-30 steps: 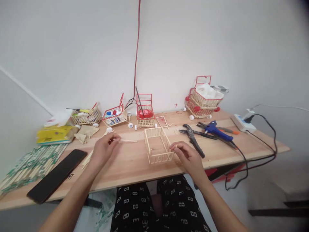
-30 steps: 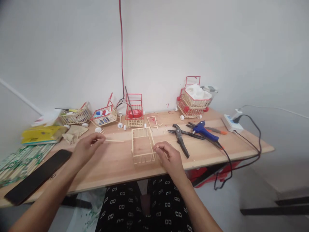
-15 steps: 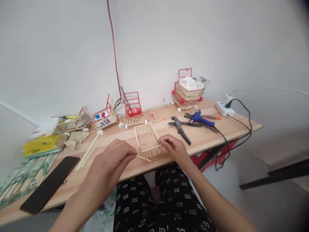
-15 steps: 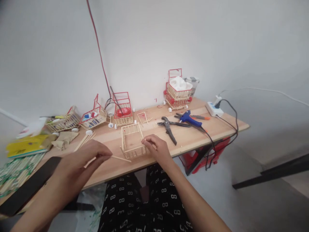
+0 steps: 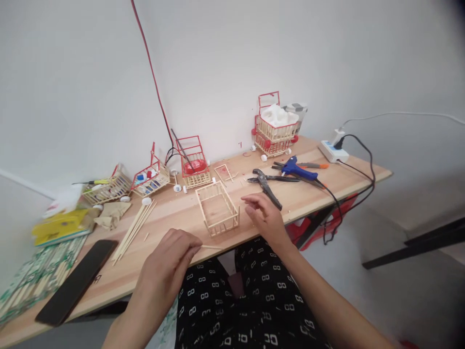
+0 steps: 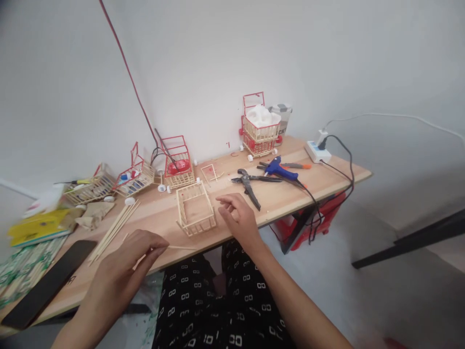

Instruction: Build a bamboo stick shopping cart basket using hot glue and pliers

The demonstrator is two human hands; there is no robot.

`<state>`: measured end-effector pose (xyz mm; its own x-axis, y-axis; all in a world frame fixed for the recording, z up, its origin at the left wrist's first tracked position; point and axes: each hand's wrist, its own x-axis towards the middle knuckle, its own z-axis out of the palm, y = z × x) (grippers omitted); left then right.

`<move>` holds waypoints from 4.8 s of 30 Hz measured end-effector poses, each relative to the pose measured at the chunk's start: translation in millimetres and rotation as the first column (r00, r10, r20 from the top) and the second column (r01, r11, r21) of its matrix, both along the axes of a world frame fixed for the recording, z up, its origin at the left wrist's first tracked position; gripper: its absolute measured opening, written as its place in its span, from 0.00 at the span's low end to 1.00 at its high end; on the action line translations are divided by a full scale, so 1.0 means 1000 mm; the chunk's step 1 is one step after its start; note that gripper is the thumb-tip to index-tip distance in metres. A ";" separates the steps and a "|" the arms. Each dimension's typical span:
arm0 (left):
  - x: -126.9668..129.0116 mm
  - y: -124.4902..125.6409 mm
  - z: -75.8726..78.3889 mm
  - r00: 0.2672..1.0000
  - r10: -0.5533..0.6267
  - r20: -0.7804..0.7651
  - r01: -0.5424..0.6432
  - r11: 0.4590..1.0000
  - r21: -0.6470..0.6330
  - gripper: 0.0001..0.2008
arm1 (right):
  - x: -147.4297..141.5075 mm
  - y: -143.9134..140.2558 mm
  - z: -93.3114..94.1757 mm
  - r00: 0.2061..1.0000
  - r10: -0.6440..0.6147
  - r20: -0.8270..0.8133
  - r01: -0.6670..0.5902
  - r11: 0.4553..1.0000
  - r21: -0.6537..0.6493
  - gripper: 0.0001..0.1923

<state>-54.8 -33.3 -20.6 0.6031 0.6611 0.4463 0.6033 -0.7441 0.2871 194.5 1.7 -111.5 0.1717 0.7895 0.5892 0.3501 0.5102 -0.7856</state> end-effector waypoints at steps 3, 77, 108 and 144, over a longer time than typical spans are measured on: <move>0.009 0.001 0.009 1.000 -0.026 0.002 0.026 0.999 0.043 0.05 | 0.006 -0.011 0.008 0.998 -0.055 -0.019 0.055 0.998 0.009 0.09; 0.000 0.020 -0.103 0.813 0.364 0.455 -0.256 0.925 -0.282 0.06 | -0.027 -0.020 0.026 0.819 0.053 0.571 0.131 0.952 -0.277 0.08; 0.028 0.008 -0.099 0.762 0.320 0.563 -0.218 0.945 -0.242 0.05 | -0.021 -0.033 0.026 0.973 -0.006 0.232 0.090 0.931 -0.354 0.10; 0.060 -0.017 -0.053 0.768 0.191 0.611 -0.137 0.981 -0.134 0.05 | -0.046 -0.060 0.017 0.960 0.146 -0.237 -0.220 0.920 -0.325 0.06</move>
